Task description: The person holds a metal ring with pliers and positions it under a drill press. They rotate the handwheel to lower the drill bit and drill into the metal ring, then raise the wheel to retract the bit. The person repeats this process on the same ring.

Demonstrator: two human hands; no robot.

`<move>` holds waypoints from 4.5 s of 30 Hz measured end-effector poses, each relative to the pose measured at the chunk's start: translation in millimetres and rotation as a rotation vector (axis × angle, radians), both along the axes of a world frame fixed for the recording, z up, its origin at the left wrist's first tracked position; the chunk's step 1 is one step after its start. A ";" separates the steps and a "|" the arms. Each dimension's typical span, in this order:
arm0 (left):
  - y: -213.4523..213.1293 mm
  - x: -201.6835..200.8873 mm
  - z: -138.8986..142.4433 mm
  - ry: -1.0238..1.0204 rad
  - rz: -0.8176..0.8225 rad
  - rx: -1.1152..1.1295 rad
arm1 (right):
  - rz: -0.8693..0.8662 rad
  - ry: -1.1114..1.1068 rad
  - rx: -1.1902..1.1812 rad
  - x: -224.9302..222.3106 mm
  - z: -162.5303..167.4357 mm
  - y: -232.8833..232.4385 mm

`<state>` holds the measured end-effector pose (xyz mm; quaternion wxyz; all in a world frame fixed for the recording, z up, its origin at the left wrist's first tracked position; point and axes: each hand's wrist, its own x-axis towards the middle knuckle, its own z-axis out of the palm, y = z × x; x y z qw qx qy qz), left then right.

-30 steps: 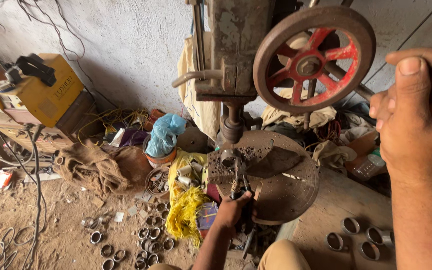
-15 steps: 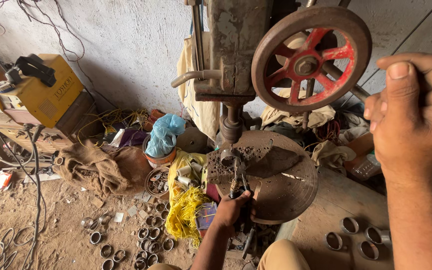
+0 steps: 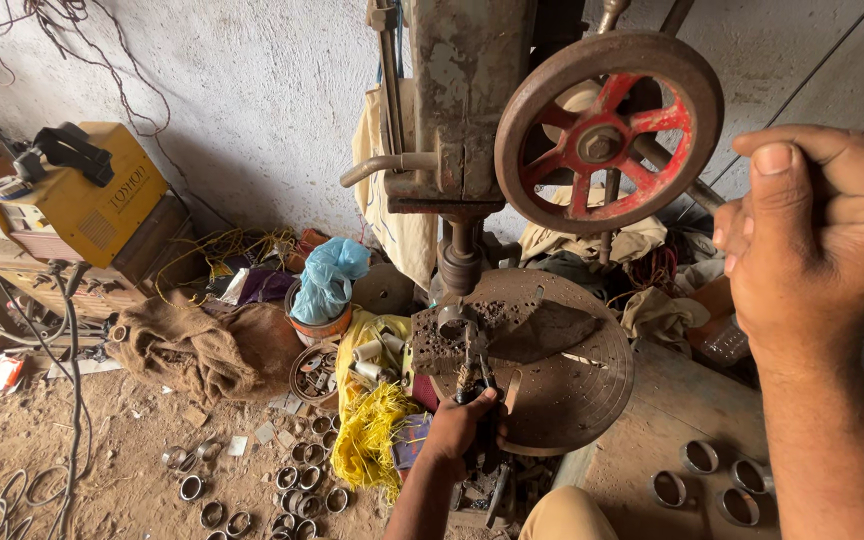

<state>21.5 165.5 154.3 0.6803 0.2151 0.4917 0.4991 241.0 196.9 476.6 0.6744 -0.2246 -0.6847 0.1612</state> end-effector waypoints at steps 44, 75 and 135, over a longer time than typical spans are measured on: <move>-2.5 5.8 3.1 -0.014 0.040 -0.038 | 0.006 -0.026 -0.019 6.7 0.2 5.1; 3.5 6.0 -14.6 -0.028 0.048 0.015 | -0.171 -0.065 0.105 18.0 4.1 39.0; -5.1 2.2 0.2 0.001 0.030 -0.014 | 0.968 0.474 -1.238 54.3 2.6 56.3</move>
